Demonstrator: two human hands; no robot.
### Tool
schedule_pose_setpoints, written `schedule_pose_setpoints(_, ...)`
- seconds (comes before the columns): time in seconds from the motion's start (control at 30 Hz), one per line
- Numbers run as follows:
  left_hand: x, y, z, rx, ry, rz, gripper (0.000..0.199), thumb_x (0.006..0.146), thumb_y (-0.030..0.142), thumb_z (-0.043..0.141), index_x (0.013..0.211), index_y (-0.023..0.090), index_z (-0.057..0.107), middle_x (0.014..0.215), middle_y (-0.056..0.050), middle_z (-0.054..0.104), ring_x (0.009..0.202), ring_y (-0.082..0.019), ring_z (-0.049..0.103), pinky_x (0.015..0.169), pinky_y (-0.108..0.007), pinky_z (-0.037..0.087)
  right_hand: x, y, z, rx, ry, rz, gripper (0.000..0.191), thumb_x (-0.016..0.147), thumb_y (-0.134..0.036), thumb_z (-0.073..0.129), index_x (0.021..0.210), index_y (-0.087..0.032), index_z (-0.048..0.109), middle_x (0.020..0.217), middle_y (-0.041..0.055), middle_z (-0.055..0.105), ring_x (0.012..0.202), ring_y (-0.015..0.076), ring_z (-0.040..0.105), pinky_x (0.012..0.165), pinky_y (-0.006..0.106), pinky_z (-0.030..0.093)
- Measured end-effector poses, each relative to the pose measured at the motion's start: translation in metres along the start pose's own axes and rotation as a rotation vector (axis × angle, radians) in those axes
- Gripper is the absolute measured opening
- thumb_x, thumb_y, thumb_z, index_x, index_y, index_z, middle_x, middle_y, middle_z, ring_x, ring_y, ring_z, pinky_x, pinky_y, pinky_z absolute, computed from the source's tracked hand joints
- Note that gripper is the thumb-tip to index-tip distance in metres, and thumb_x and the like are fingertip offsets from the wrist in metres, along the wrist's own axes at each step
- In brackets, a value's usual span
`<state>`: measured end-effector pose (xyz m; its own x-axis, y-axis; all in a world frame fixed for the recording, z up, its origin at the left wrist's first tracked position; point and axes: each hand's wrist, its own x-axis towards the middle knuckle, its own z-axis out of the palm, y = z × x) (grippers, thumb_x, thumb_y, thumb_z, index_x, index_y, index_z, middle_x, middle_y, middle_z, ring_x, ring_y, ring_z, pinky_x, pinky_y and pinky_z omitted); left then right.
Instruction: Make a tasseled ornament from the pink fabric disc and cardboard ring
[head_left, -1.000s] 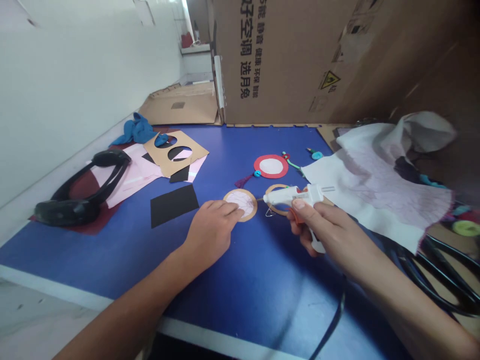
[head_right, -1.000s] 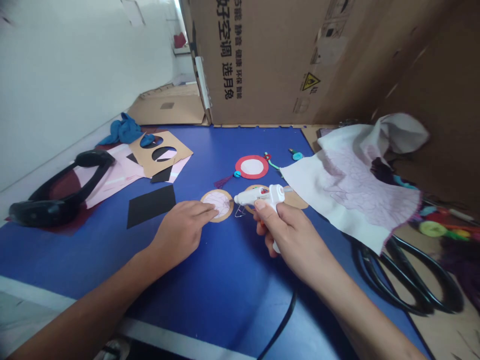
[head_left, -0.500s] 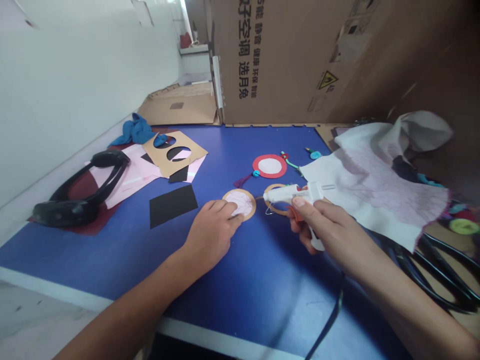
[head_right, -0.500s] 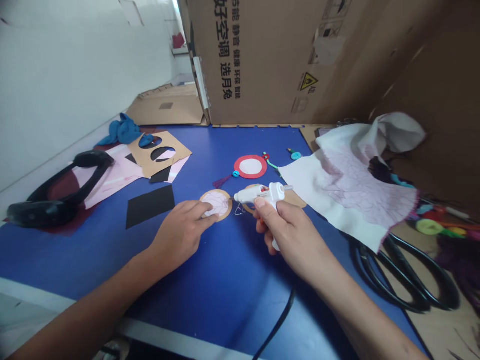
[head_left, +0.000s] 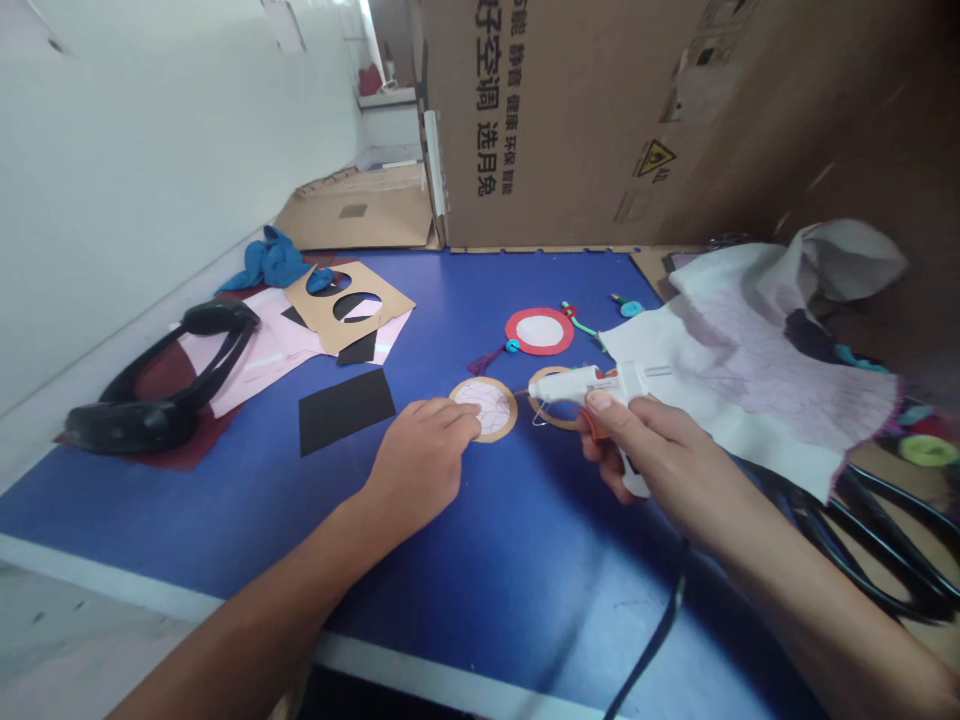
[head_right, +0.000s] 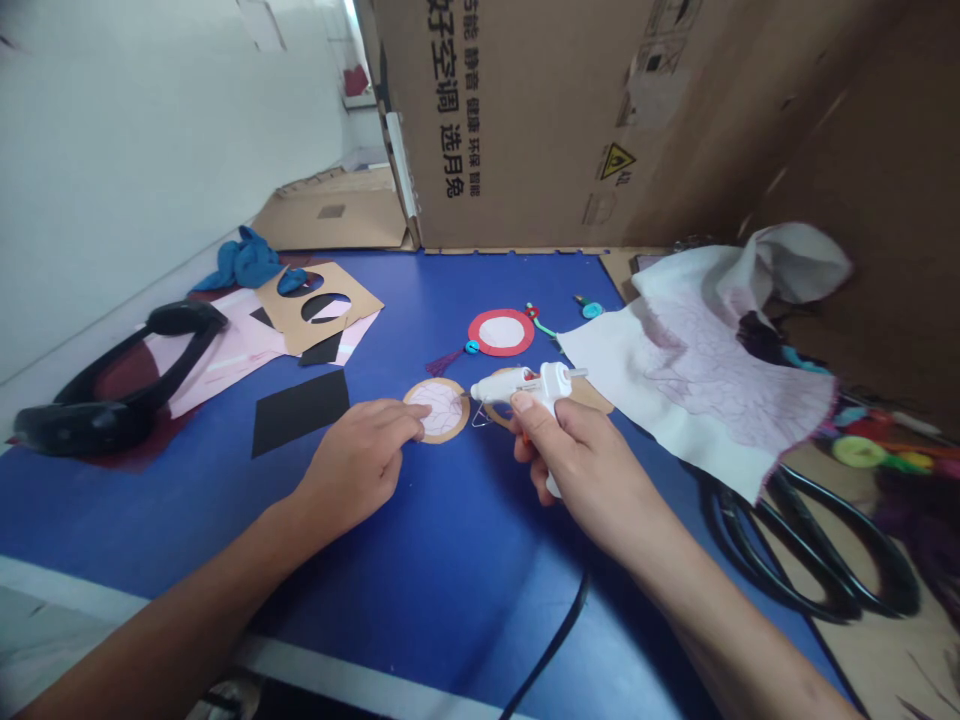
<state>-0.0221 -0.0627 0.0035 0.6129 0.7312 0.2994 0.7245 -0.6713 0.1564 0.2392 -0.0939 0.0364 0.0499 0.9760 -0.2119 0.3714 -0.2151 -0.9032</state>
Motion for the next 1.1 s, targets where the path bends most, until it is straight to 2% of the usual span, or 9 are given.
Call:
schedule_pose_setpoints(0.13, 0.000, 0.002, 0.000, -0.066, -0.017, 0.082, 0.038, 0.081, -0.006, 0.048, 0.098, 0.020, 0.069, 0.133, -0.008, 0.076, 0.123, -0.026, 0.070, 0.100, -0.044, 0.059, 0.000, -0.002, -0.001, 0.034, 0.022, 0.001, 0.066, 0.088, -0.084, 0.055, 0.074, -0.020, 0.064, 0.052, 0.0016, 0.060, 0.044, 0.0146, 0.053, 0.046, 0.028, 0.039)
schedule_pose_setpoints(0.33, -0.002, 0.004, 0.008, -0.051, -0.042, 0.201, 0.031, 0.083, -0.003, 0.049, 0.094, 0.019, 0.069, 0.131, -0.008, 0.078, 0.121, -0.026, 0.072, 0.100, -0.040, 0.060, 0.000, -0.004, -0.002, 0.041, 0.040, -0.031, 0.066, 0.089, -0.084, 0.055, 0.076, -0.020, 0.065, 0.056, 0.0026, 0.062, 0.044, 0.0144, 0.052, 0.047, 0.028, 0.040)
schedule_pose_setpoints(0.5, -0.003, 0.004, 0.011, -0.024, -0.042, 0.202, 0.033, 0.084, -0.002, 0.049, 0.097, 0.019, 0.071, 0.130, -0.008, 0.078, 0.120, -0.026, 0.072, 0.097, -0.042, 0.061, 0.002, 0.000, -0.004, 0.026, 0.075, -0.112, 0.067, 0.095, -0.081, 0.047, 0.082, -0.019, 0.070, 0.053, 0.0021, 0.060, 0.048, 0.0159, 0.054, 0.052, 0.029, 0.042)
schedule_pose_setpoints(0.6, -0.003, 0.003, 0.011, -0.028, -0.010, 0.193, 0.036, 0.082, -0.004, 0.049, 0.100, 0.019, 0.071, 0.135, -0.009, 0.076, 0.125, -0.026, 0.070, 0.100, -0.042, 0.060, 0.001, 0.000, -0.006, 0.036, 0.094, -0.081, 0.067, 0.097, -0.079, 0.046, 0.088, -0.019, 0.073, 0.052, 0.0020, 0.059, 0.050, 0.0180, 0.056, 0.052, 0.030, 0.042)
schedule_pose_setpoints(0.77, -0.001, 0.001, 0.009, -0.030, -0.022, 0.218, 0.034, 0.080, -0.004, 0.050, 0.096, 0.019, 0.071, 0.131, -0.008, 0.078, 0.122, -0.027, 0.071, 0.096, -0.044, 0.059, 0.001, 0.000, -0.007, 0.061, 0.095, -0.057, 0.063, 0.098, -0.077, 0.047, 0.092, -0.021, 0.074, 0.051, 0.0014, 0.058, 0.050, 0.0192, 0.056, 0.051, 0.031, 0.039)
schedule_pose_setpoints(0.97, 0.000, -0.005, -0.003, 0.001, 0.078, 0.081, 0.034, 0.080, -0.006, 0.048, 0.089, 0.020, 0.068, 0.121, -0.006, 0.081, 0.107, -0.024, 0.074, 0.085, -0.040, 0.056, 0.001, 0.000, -0.006, 0.082, 0.090, -0.078, 0.063, 0.097, -0.078, 0.049, 0.086, -0.021, 0.072, 0.052, 0.0020, 0.060, 0.049, 0.0176, 0.055, 0.052, 0.031, 0.040)
schedule_pose_setpoints(1.1, -0.001, -0.007, -0.001, -0.003, 0.024, 0.154, 0.034, 0.078, -0.005, 0.049, 0.088, 0.020, 0.069, 0.120, -0.005, 0.082, 0.106, -0.024, 0.074, 0.082, -0.038, 0.054, 0.000, -0.002, -0.006, 0.051, 0.087, -0.108, 0.065, 0.099, -0.078, 0.045, 0.086, -0.021, 0.072, 0.053, 0.0020, 0.060, 0.050, 0.0171, 0.055, 0.052, 0.030, 0.040)
